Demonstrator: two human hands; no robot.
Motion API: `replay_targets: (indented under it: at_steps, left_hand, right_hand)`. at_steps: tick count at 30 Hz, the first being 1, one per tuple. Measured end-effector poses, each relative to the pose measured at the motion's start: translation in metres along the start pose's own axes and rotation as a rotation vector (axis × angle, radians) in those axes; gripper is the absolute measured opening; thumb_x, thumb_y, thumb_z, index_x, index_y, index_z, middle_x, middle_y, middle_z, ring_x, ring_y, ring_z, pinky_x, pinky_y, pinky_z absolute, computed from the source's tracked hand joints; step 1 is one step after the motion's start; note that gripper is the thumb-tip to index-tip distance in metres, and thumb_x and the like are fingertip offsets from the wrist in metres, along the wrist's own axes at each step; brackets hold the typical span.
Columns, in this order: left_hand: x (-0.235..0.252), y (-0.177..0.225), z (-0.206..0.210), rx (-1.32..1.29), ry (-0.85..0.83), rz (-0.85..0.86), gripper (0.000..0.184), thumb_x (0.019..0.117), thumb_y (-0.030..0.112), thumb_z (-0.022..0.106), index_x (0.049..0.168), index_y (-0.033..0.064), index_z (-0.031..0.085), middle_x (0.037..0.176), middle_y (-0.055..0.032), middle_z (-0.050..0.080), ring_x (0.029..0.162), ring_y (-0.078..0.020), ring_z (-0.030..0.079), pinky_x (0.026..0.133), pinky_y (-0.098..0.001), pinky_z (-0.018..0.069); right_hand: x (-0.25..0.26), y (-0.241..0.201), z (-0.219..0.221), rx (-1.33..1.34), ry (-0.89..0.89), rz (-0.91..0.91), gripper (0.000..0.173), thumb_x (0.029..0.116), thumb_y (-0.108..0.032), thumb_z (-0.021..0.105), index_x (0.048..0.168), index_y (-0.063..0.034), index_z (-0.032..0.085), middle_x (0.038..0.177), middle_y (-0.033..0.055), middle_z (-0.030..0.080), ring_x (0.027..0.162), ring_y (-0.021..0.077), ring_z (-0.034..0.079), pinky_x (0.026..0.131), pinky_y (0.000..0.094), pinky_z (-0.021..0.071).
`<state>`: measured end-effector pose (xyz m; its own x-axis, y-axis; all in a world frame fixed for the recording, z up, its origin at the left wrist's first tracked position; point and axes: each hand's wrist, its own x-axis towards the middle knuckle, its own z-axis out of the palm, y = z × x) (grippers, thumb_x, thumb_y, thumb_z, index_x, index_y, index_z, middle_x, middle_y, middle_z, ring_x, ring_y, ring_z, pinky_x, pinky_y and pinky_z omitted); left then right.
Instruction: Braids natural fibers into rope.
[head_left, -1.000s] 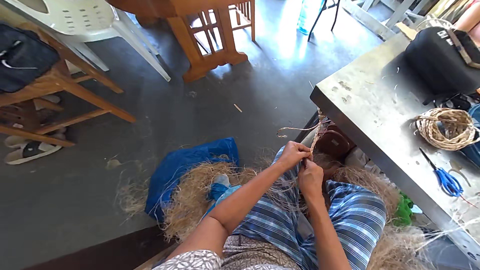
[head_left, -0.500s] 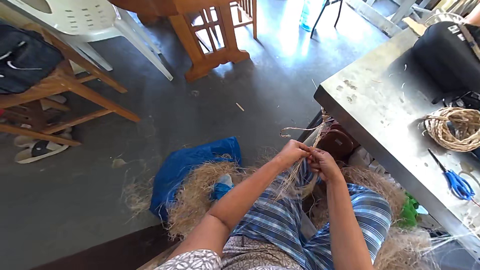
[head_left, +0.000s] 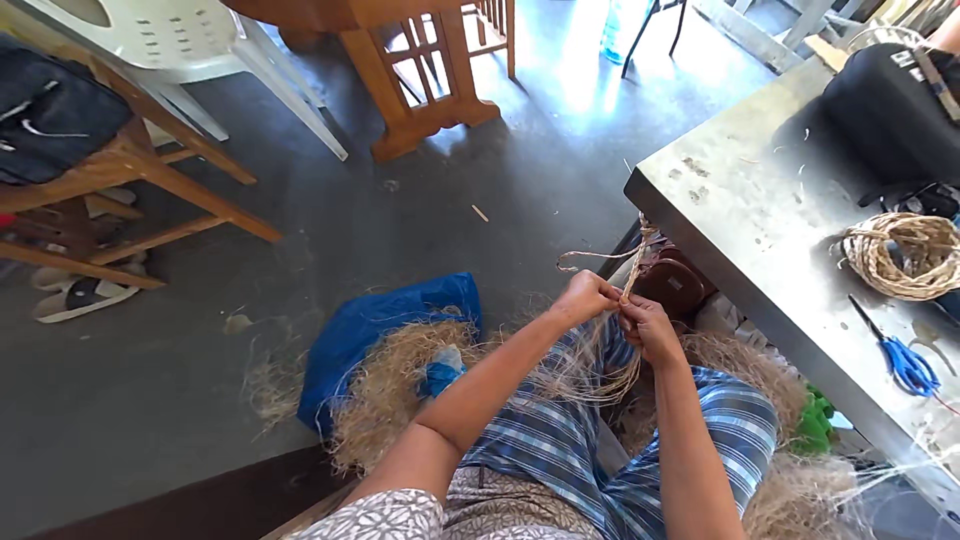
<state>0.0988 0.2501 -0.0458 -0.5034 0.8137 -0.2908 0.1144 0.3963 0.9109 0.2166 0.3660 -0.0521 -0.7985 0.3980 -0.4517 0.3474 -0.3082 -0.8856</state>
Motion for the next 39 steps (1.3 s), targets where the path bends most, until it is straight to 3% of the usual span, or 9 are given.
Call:
replay_targets:
  at_steps: [11,15,18,23,27,30,33,36,39]
  left_hand:
    - [-0.032,0.014,0.006,0.320,0.117,0.017,0.015,0.0976,0.008,0.062,0.093,-0.0011,0.074,0.091,-0.0176,0.071,0.091,-0.0324,0.069,0.084,-0.0531,0.0542]
    - [-0.055,-0.002,0.056,0.400,0.222,0.128,0.026,0.1001,0.003,0.049,0.111,-0.0075,0.070,0.123,-0.0250,0.068,0.113,-0.0395,0.068,0.097,-0.0535,0.0532]
    - [-0.078,-0.017,0.079,0.464,0.200,0.159,0.034,0.1000,-0.001,0.047,0.127,-0.0046,0.068,0.116,-0.0282,0.068,0.096,-0.0427,0.071,0.083,-0.0534,0.0574]
    - [-0.142,-0.049,0.051,0.491,-0.243,0.094,0.048,0.1024,-0.003,0.046,0.149,0.0081,0.054,0.121,-0.0287,0.066,0.108,-0.0464,0.067,0.094,-0.0593,0.0517]
    - [-0.187,-0.104,-0.010,0.502,-0.014,0.260,0.044,0.0972,-0.010,0.049,0.135,0.0043,0.066,0.121,-0.0258,0.068,0.105,-0.0428,0.070,0.090,-0.0579,0.0563]
    - [-0.200,-0.122,-0.084,0.408,-0.073,-0.091,0.033,0.1018,0.001,0.056,0.133,0.0042,0.068,0.134,-0.0212,0.064,0.120,-0.0354,0.064,0.105,-0.0526,0.0487]
    - [-0.209,-0.158,-0.165,0.532,-0.296,-0.363,0.029,0.0977,0.009,0.069,0.121,-0.0080,0.069,0.105,-0.0278,0.070,0.086,-0.0373,0.070,0.081,-0.0539,0.0565]
    - [-0.204,-0.089,-0.178,0.947,-0.303,-0.992,0.034,0.0999,0.006,0.061,0.126,-0.0161,0.059,0.132,-0.0398,0.055,0.128,-0.0547,0.051,0.109,-0.0668,0.0366]
    - [-0.186,-0.051,-0.168,1.029,0.011,-0.818,0.026,0.0939,0.010,0.071,0.111,-0.0090,0.068,0.118,-0.0343,0.065,0.119,-0.0553,0.057,0.097,-0.0749,0.0403]
  right_hand:
    - [0.009,0.012,0.014,-0.078,0.163,-0.035,0.028,0.1089,-0.011,0.047,0.109,0.0022,0.072,0.063,-0.0004,0.061,0.041,0.0012,0.032,0.039,0.0190,0.0268]
    - [0.010,0.018,0.021,-0.013,0.179,-0.083,0.030,0.1089,-0.010,0.046,0.108,0.0014,0.073,0.061,-0.0029,0.051,0.045,0.0024,0.033,0.043,0.0195,0.0292]
    - [0.005,0.015,0.017,0.040,0.164,-0.069,0.031,0.1098,-0.009,0.043,0.110,0.0035,0.071,0.056,-0.0027,0.050,0.041,0.0017,0.034,0.040,0.0180,0.0282]
    - [0.001,0.013,0.002,0.108,0.143,-0.004,0.033,0.1106,-0.012,0.041,0.111,0.0018,0.070,0.055,-0.0056,0.040,0.040,0.0016,0.028,0.038,0.0173,0.0236]
    - [0.002,0.013,-0.001,0.097,0.119,0.007,0.032,0.1108,-0.013,0.041,0.111,0.0020,0.070,0.055,-0.0059,0.040,0.040,0.0012,0.029,0.038,0.0168,0.0243]
    - [0.004,0.014,0.002,0.101,0.124,-0.005,0.033,0.1107,-0.012,0.041,0.111,0.0025,0.070,0.054,-0.0061,0.039,0.040,0.0013,0.028,0.038,0.0170,0.0239]
    - [0.004,0.014,0.003,0.103,0.121,-0.004,0.033,0.1109,-0.012,0.041,0.111,0.0031,0.070,0.054,-0.0062,0.039,0.040,0.0008,0.028,0.038,0.0165,0.0238]
    - [0.004,0.011,0.006,0.089,0.105,0.008,0.033,0.1110,-0.012,0.040,0.112,0.0031,0.069,0.055,-0.0061,0.039,0.040,0.0008,0.028,0.038,0.0164,0.0235]
    - [0.005,0.012,0.006,0.081,0.084,0.016,0.034,0.1113,-0.013,0.039,0.114,0.0022,0.069,0.055,-0.0066,0.039,0.040,0.0003,0.027,0.038,0.0162,0.0232]
